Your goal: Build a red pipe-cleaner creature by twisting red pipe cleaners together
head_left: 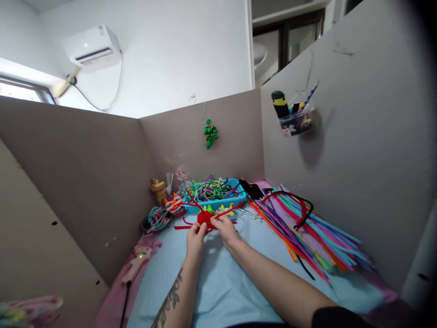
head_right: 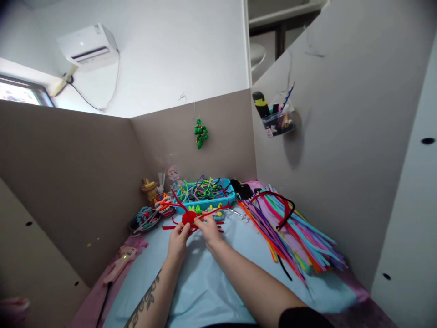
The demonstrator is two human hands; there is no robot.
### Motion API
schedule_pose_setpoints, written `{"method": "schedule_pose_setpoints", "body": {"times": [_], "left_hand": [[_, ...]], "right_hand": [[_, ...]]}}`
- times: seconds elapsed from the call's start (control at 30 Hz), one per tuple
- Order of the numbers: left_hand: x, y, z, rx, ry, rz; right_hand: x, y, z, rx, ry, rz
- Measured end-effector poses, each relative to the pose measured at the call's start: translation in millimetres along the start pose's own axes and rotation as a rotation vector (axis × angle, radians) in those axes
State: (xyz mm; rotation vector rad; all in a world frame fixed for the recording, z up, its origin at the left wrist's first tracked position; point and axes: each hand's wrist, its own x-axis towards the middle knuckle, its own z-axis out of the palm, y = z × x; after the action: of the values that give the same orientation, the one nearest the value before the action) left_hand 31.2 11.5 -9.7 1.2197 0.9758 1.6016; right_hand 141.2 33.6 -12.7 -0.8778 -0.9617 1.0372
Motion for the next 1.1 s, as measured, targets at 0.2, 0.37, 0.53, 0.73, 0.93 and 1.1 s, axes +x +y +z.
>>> {"method": "schedule_pose_setpoints", "body": {"times": [0.2, 0.37, 0.53, 0.73, 0.93, 1.1], "left_hand": [[-1, 4, 2.2, 0.027, -0.067, 0.035], [2, 5, -2.4, 0.018, -0.048, -0.023], [2, 6, -3.5, 0.257, 0.028, 0.144], [0, 6, -3.1, 0.225, 0.073, 0.137], [4, 2, -7.5, 0.127, 0.116, 0.119], [6, 2, -8.5, 0.084, 0.024, 0.088]], "right_hand": [[3, 6, 4, 0.286, -0.122, 0.171], [4, 11, 3, 0.304, -0.067, 0.152], [3, 12, 1, 0.246, -0.068, 0.119], [-2, 9, 3, 0.202, -0.093, 0.075], [-7, 5, 5, 0.211, -0.101, 0.085], [-6, -2, 4, 0.362, -0.037, 0.278]]}}
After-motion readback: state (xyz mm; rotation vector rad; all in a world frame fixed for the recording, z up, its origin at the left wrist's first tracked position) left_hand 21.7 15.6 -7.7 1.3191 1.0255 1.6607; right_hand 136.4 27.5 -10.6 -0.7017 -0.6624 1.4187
